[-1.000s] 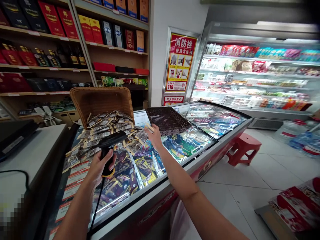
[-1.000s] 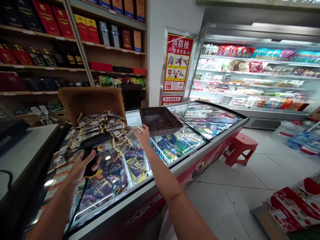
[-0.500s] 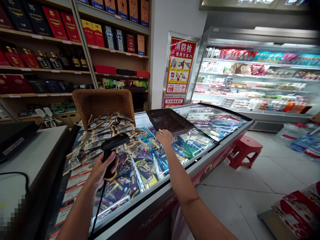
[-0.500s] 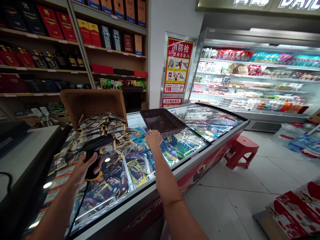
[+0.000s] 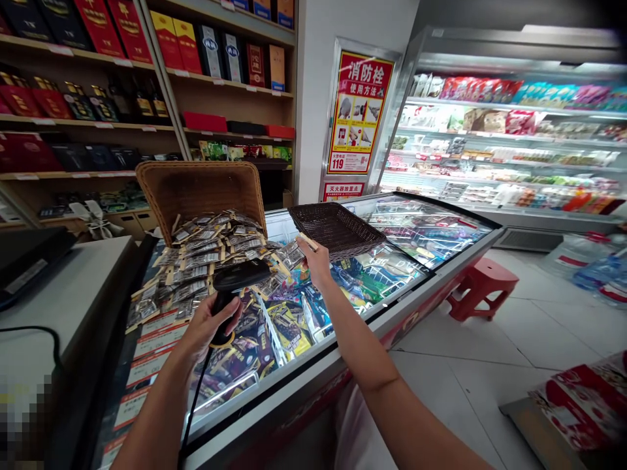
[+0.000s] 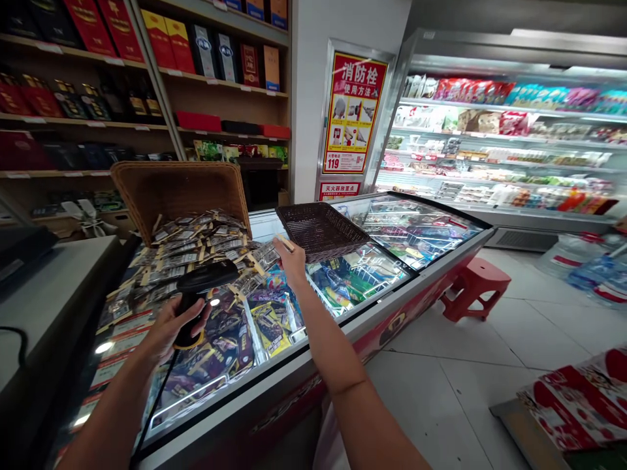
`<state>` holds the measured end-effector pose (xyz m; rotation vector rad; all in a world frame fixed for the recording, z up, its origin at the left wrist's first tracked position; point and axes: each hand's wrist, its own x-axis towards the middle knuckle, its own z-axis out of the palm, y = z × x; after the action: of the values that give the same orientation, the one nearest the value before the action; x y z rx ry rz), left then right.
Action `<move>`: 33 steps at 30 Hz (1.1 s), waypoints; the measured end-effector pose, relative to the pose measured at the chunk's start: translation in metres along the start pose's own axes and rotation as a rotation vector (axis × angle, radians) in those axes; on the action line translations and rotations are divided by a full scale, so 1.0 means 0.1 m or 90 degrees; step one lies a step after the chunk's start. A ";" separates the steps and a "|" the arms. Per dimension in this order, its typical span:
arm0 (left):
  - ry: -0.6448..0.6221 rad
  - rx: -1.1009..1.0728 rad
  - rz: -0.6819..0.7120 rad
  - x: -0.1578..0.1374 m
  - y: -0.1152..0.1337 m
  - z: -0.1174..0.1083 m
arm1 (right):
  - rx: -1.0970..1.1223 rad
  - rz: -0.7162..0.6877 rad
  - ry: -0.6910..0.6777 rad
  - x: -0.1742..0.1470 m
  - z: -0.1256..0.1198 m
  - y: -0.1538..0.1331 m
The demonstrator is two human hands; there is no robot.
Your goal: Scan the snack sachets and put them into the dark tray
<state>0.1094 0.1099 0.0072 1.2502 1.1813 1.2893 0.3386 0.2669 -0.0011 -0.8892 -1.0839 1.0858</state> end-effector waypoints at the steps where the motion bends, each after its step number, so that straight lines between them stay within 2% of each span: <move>1: 0.004 0.000 -0.002 0.00 0.00 0.01 | 0.003 -0.005 0.006 0.01 -0.01 0.00; 7: 0.001 -0.004 -0.005 -0.01 -0.04 0.10 | 0.004 -0.021 0.022 0.05 -0.02 0.04; 24: -0.001 -0.003 0.015 0.01 -0.07 0.10 | -0.002 0.013 0.037 0.07 -0.02 0.06; 27: 0.009 -0.023 0.010 0.02 -0.06 0.11 | 0.023 0.007 0.095 0.11 -0.03 0.08; 33: 0.057 -0.055 0.013 0.03 -0.03 0.12 | 0.236 -0.031 0.314 0.32 -0.19 0.11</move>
<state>0.1215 0.1129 0.0050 1.1556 1.1653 1.4089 0.3574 0.3003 -0.0088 -0.7688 -0.4735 0.9204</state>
